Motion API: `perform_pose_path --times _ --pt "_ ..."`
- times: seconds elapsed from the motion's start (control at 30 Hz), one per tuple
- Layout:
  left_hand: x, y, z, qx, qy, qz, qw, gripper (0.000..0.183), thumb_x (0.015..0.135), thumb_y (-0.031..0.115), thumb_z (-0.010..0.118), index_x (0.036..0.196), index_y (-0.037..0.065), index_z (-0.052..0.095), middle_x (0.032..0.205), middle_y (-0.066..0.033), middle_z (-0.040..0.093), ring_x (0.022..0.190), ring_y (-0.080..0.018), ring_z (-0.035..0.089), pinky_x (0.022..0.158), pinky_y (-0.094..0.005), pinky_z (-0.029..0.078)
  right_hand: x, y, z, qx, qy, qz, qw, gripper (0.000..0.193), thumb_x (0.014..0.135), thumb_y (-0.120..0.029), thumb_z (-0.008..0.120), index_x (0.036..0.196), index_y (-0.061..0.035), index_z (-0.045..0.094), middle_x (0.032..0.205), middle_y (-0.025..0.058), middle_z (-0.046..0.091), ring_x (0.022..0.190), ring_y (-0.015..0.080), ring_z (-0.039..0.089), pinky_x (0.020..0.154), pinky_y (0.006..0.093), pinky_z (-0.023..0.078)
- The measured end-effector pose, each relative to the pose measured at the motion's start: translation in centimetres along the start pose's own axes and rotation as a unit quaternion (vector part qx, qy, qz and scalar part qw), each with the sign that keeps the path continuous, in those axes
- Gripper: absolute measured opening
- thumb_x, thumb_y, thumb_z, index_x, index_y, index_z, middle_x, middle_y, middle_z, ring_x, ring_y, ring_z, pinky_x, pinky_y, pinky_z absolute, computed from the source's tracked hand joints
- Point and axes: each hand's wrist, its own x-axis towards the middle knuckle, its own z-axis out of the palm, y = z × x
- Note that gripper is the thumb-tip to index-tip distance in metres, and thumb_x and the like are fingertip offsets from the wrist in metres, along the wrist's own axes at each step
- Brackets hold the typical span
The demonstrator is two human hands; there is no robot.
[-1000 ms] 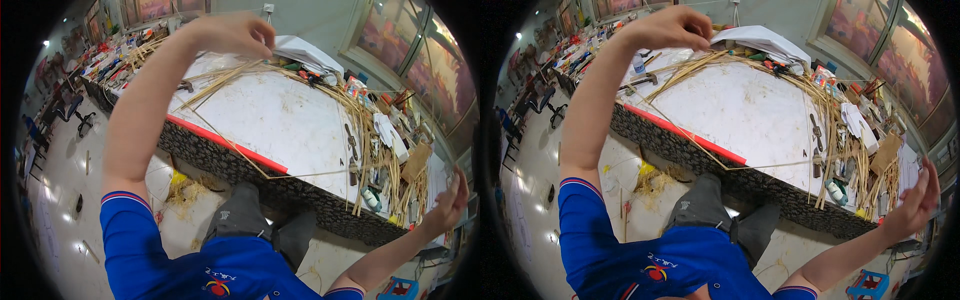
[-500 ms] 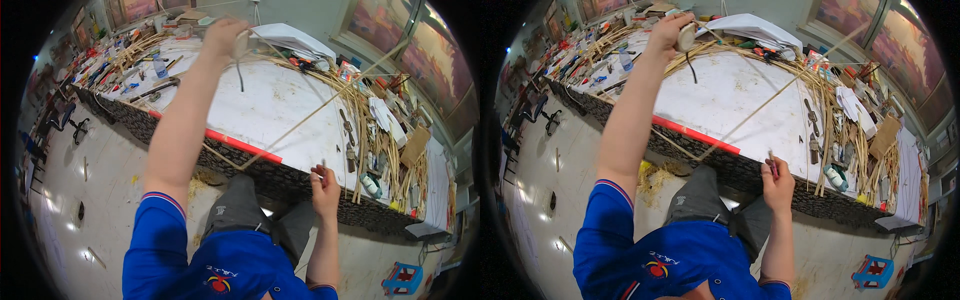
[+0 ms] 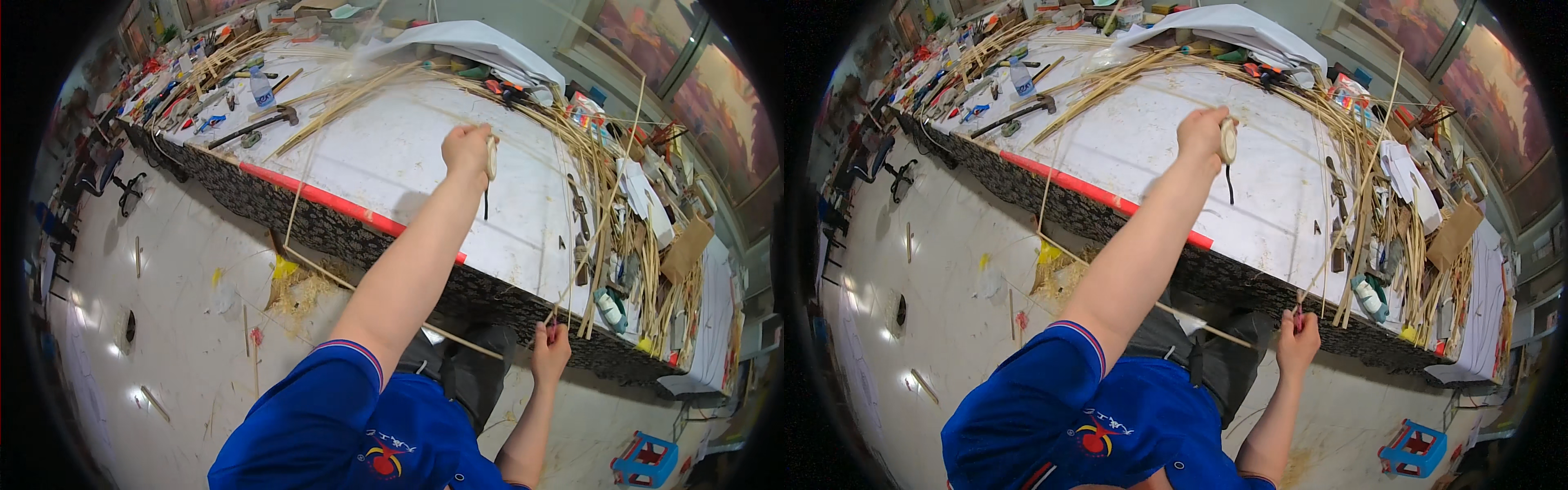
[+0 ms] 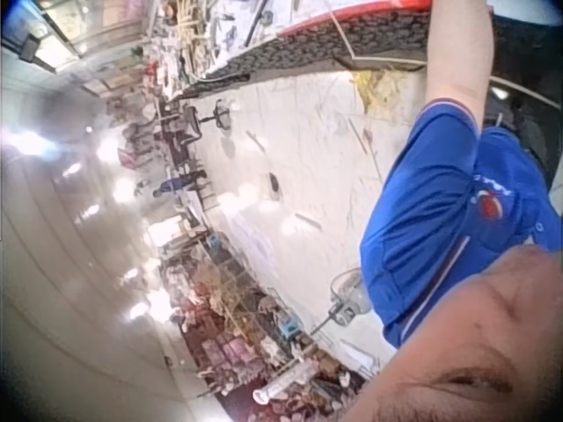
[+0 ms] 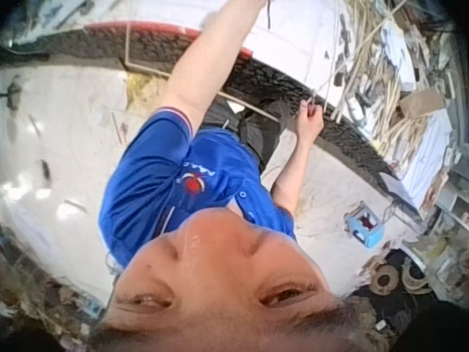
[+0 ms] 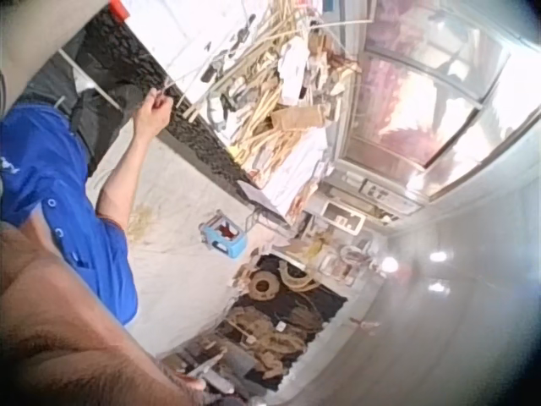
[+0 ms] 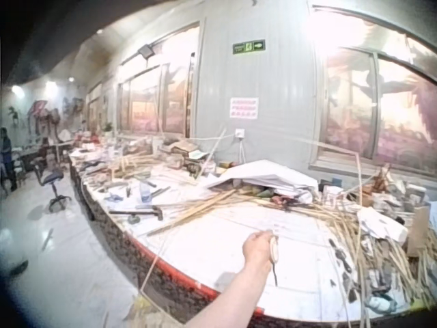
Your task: Assembling a wooden frame by measuring sticks, marking them, and joining them with tape.
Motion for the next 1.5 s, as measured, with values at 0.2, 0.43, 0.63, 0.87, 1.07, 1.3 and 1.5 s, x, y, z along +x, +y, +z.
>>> perform_pose_path --times 0.2,0.43,0.63,0.87,1.07,1.3,1.5 --pt "-0.6 -5.4 -3.8 0.04 0.071 -0.059 0.995 0.014 0.09 0.005 0.066 0.097 -0.001 0.056 0.083 -0.0165 0.067 0.067 -0.0235 0.065 0.058 -0.0356 0.052 -2.5 2.4 -1.0 0.006 0.017 -0.009 1.0 0.03 0.094 -0.025 0.07 0.087 -0.0022 0.052 0.072 0.0034 0.051 0.063 0.0137 0.047 0.059 0.0309 0.043" --pt "0.0 -8.5 -7.4 0.164 0.112 -0.118 0.973 0.023 0.091 0.008 0.065 0.106 -0.008 0.06 0.086 -0.0173 0.069 0.071 -0.0261 0.068 0.058 -0.0394 0.051 -4.6 3.0 -3.1 0.222 -0.125 0.13 0.958 0.015 0.099 -0.019 0.063 0.095 -0.0061 0.057 0.061 -0.0011 0.05 0.049 0.0078 0.046 0.044 0.0243 0.038" --pt "0.9 -9.3 -9.1 0.172 0.099 -0.174 0.964 0.029 0.094 0.015 0.062 0.113 -0.007 0.059 0.084 -0.0183 0.071 0.066 -0.0253 0.067 0.054 -0.0406 0.049 -3.7 1.8 -3.8 0.267 -0.116 0.157 0.944 0.014 0.1 -0.02 0.061 0.096 -0.007 0.058 0.059 -0.0022 0.046 0.043 0.0072 0.039 0.038 0.0237 0.034" --pt "-0.5 -6.6 -9.0 0.271 0.031 -0.253 0.928 0.027 0.094 0.02 0.061 0.108 -0.003 0.061 0.082 -0.0181 0.071 0.066 -0.0226 0.068 0.048 -0.0411 0.046 0.2 0.6 -1.4 0.25 -0.144 0.157 0.944 0.015 0.101 -0.02 0.06 0.097 -0.0055 0.058 0.057 -0.001 0.046 0.044 0.0075 0.039 0.038 0.0251 0.032" --pt "-1.7 -3.2 -8.4 0.298 -0.133 -0.224 0.918 0.014 0.086 0.01 0.061 0.093 -0.002 0.065 0.081 -0.0169 0.07 0.071 -0.0241 0.071 0.057 -0.0385 0.053 3.0 -0.2 0.3 0.193 -0.145 0.17 0.955 0.015 0.099 -0.022 0.062 0.094 -0.0088 0.059 0.058 -0.002 0.049 0.043 0.0079 0.042 0.037 0.0254 0.033" --pt "-8.9 8.5 -9.2 0.253 -0.259 -0.103 0.926 0.018 0.086 0.003 0.057 0.101 -0.003 0.065 0.093 -0.0162 0.07 0.086 -0.0251 0.072 0.075 -0.0344 0.059 5.4 0.6 2.6 0.096 -0.157 0.106 0.977 0.024 0.1 -0.022 0.06 0.085 -0.0035 0.056 0.06 -0.0016 0.05 0.051 0.0091 0.045 0.048 0.0293 0.037" --pt "-13.3 17.1 -11.2 0.276 -0.256 0.012 0.926 0.026 0.092 0.011 0.05 0.112 -0.002 0.061 0.099 -0.0164 0.07 0.09 -0.0246 0.07 0.081 -0.0345 0.057 4.2 1.0 3.0 0.076 -0.134 0.065 0.986 0.025 0.1 -0.024 0.059 0.091 -0.0014 0.06 0.063 0.0028 0.052 0.058 0.0116 0.049 0.056 0.0319 0.043"
